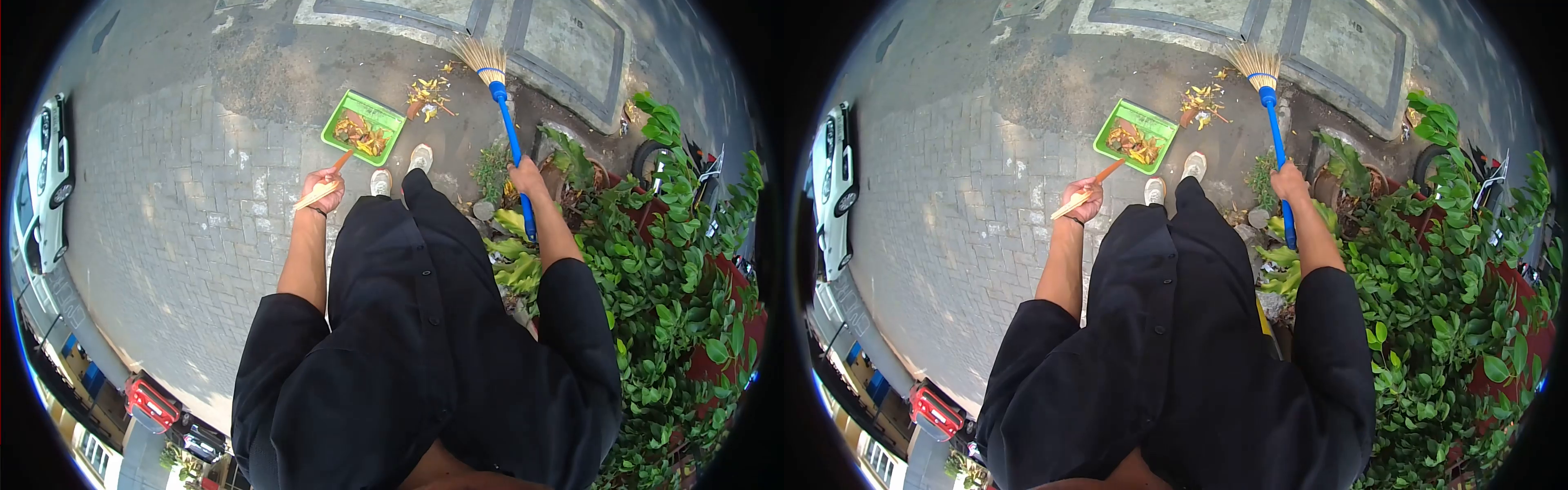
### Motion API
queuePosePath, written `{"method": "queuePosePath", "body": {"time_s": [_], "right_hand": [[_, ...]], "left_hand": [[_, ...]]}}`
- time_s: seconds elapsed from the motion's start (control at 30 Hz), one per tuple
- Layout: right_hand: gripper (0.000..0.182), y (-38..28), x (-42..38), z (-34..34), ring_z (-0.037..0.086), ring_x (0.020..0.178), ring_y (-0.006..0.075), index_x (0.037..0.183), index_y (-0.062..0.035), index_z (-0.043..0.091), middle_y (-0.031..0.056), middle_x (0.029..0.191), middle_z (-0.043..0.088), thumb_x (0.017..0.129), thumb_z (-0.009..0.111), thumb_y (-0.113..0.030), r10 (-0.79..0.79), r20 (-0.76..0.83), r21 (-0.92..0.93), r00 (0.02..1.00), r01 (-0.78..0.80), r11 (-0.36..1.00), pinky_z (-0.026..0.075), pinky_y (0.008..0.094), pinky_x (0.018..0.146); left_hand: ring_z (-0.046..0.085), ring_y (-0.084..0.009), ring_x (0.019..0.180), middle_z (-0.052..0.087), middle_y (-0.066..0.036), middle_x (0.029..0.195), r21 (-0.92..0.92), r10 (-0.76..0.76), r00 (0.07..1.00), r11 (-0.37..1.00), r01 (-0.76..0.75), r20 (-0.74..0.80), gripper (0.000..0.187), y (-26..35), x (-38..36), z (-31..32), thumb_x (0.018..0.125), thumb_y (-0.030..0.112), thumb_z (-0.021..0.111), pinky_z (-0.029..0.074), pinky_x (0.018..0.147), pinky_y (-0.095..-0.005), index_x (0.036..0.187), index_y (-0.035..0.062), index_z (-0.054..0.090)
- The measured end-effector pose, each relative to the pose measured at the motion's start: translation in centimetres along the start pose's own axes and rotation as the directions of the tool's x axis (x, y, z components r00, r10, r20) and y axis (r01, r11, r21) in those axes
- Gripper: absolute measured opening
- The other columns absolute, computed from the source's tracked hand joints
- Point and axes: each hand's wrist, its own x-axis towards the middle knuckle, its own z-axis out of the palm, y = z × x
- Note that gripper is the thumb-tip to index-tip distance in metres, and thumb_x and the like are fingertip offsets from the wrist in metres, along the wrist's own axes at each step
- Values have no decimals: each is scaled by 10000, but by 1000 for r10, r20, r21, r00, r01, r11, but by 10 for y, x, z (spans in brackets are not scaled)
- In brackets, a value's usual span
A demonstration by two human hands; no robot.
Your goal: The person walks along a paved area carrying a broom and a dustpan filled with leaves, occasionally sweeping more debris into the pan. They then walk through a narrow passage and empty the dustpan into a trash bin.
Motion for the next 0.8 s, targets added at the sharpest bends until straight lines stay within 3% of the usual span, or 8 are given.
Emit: {"method": "queuePosePath", "body": {"time_s": [0.17, 0.23, 0.3, 0.37, 0.43, 0.53, 0.63, 0.8], "right_hand": [[369, -63, 10, 59, 542, 999, 406, 1054, 64, 472, 310, 1017, 559, 773, 505, -173, 25, 77, -23, 997, -24, 999, 442, 427, 861], [336, -73, -8, 98, 586, 895, 394, 1004, 77, 491, 289, 922, 589, 791, 515, -181, 75, 90, 138, 993, -87, 987, 460, 432, 799], [352, -71, -38, 129, 606, 832, 387, 1035, 79, 481, 282, 880, 597, 793, 506, -175, -73, -55, 28, 996, 75, 997, 478, 421, 752], [389, -71, -72, 144, 608, 806, 387, 1092, 73, 460, 277, 857, 595, 799, 510, -178, -147, 73, 91, 986, 140, 986, 483, 412, 710], [413, -115, -142, 110, 616, 701, 359, 1147, 56, 443, 261, 822, 596, 806, 515, -165, -52, 286, 210, 957, -10, 978, 487, 404, 637], [404, -116, -196, 101, 478, 418, 152, 1213, 5, 432, 84, 640, 518, 835, 498, -121, -122, 397, 385, 910, -44, 922, 411, 306, 399], [426, -94, -221, 81, 453, 414, 124, 1239, -8, 438, 42, 635, 502, 838, 517, -126, -91, 505, 549, 858, -238, 801, 388, 277, 386], [448, -86, -233, 46, 411, 399, 89, 1274, -37, 424, 11, 608, 448, 846, 511, -134, -68, 435, 555, 898, -208, 806, 359, 247, 376]], "left_hand": [[444, -79, 390, 433, -9, 527, 133, 3, 995, 991, 10, -100, 118, 19, 23, -9, 822, -2, 497, 367, 384, -180, 822, -31, 383], [454, -72, 378, 443, 2, 516, 220, 49, 988, 975, -16, -145, 96, 23, 30, -8, 830, 0, 488, 412, 409, -173, 805, -17, 397], [452, -69, 376, 434, 20, 511, 269, 62, 991, 963, -28, -118, 70, 23, 42, -10, 833, -3, 478, 424, 419, -184, 821, -2, 409], [437, -59, 381, 422, 47, 512, 275, 22, 990, 961, 17, -141, 77, 30, 49, -5, 832, -6, 466, 437, 445, -216, 869, 52, 430], [433, -58, 391, 416, 49, 511, 320, 33, 988, 947, 17, -150, 106, 28, 50, -6, 829, -7, 464, 444, 463, -231, 884, 76, 428], [423, -65, 404, 408, 49, 502, 314, 42, 992, 949, -3, -119, 132, 25, 57, -17, 829, -2, 458, 458, 508, -257, 894, 107, 419], [418, -79, 403, 398, 45, 488, 294, 53, 994, 955, -24, -92, 121, 27, 54, -23, 831, 10, 460, 452, 535, -267, 907, 99, 429], [436, -91, 432, 426, 24, 537, 313, 81, 996, 948, -67, -34, 181, 43, 64, -52, 846, 33, 422, 492, 602, -341, 1018, 90, 419]]}}
